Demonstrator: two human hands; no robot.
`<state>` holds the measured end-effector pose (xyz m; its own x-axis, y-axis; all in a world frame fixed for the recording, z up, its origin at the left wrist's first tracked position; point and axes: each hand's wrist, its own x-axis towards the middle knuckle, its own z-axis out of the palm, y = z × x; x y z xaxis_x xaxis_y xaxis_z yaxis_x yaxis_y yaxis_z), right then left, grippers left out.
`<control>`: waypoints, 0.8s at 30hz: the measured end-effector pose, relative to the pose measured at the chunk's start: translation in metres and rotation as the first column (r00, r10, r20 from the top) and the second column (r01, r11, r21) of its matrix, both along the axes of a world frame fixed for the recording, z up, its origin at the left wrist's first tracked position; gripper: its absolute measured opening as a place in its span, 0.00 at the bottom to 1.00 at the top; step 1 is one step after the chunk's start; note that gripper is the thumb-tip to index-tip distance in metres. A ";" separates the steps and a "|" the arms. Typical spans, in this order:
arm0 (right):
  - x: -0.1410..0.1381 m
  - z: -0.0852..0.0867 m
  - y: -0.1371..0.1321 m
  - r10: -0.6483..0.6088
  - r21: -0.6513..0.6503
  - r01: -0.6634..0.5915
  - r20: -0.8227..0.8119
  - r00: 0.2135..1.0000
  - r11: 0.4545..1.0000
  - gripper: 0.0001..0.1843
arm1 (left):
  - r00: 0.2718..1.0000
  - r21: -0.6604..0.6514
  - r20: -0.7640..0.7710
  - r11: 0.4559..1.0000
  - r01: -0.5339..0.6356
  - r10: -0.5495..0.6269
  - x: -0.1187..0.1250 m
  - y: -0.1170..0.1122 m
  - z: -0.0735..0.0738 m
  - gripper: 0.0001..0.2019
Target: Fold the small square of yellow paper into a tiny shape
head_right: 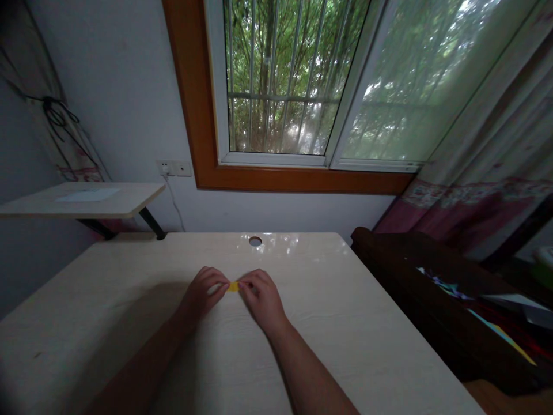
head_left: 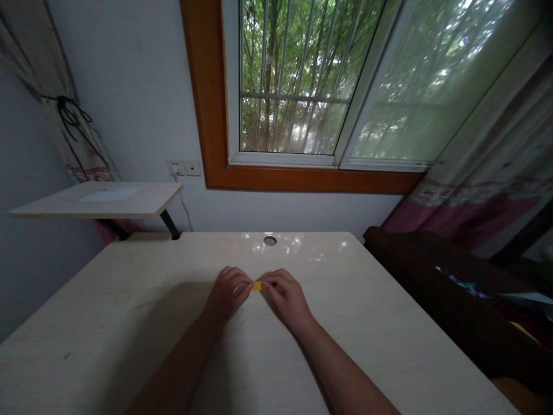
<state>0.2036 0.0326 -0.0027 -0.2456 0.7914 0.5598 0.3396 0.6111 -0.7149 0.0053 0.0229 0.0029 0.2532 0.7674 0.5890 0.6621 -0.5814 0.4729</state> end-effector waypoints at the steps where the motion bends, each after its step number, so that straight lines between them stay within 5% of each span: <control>1: 0.000 0.000 0.000 -0.001 0.003 0.001 0.002 1.000 1.000 0.06 | 1.000 0.001 0.001 1.000 -0.002 0.002 0.000 0.000 0.000 0.04; 24: -0.003 0.010 -0.009 -0.040 0.143 0.018 0.152 0.988 0.990 0.06 | 0.998 0.047 -0.049 0.998 0.046 -0.043 0.000 -0.004 0.004 0.05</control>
